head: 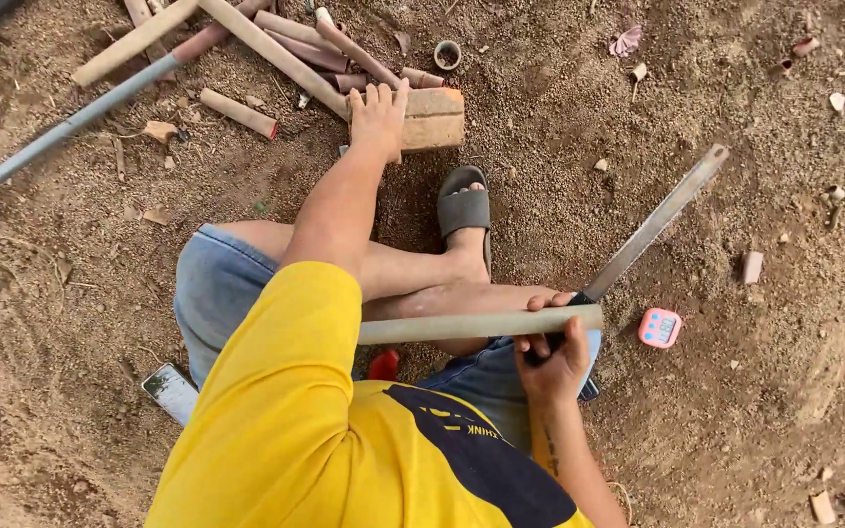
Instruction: A person sits on the ground and uses a hacksaw blade to shave and scrape a wooden stick.
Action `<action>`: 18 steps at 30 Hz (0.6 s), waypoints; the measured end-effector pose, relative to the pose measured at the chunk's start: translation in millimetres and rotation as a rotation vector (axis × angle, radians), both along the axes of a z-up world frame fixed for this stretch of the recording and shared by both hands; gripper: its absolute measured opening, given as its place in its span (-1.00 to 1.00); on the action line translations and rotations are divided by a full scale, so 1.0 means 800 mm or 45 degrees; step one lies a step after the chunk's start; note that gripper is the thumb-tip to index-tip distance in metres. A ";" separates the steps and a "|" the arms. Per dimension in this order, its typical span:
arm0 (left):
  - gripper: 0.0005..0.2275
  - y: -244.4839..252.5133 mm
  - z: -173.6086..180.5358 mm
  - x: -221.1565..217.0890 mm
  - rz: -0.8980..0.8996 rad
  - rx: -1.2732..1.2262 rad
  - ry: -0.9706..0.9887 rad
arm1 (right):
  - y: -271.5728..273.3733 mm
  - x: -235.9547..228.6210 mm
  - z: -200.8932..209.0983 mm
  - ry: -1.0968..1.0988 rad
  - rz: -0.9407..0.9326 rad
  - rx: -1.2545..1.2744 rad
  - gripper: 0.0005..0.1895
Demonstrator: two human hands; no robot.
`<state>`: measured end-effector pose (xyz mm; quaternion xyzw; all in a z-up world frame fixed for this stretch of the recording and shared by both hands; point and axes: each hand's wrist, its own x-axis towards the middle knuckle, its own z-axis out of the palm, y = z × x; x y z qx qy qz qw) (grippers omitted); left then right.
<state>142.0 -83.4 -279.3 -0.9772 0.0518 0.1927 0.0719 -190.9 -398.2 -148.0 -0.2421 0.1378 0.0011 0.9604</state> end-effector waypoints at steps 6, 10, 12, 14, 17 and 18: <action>0.02 0.012 -0.023 -0.017 -0.184 0.297 -0.169 | 0.004 0.000 -0.029 -0.034 0.034 0.093 -0.70; 0.05 0.037 -0.049 -0.062 -0.120 0.055 -0.151 | 0.003 0.007 -0.061 -0.080 0.090 -0.010 -0.60; 0.06 0.042 -0.044 -0.086 -0.136 0.035 -0.222 | 0.008 0.013 -0.063 -0.097 0.123 -0.009 -0.60; 0.08 0.036 -0.022 -0.102 -0.012 -0.080 -0.031 | 0.013 0.022 -0.059 -0.021 0.146 -0.100 -0.61; -0.05 0.018 0.047 -0.149 0.284 -0.290 -0.068 | 0.031 0.041 -0.065 0.070 0.196 -0.241 -0.63; -0.05 0.026 0.053 -0.155 0.287 -0.289 -0.087 | 0.045 0.058 -0.062 0.052 0.201 -0.240 -0.63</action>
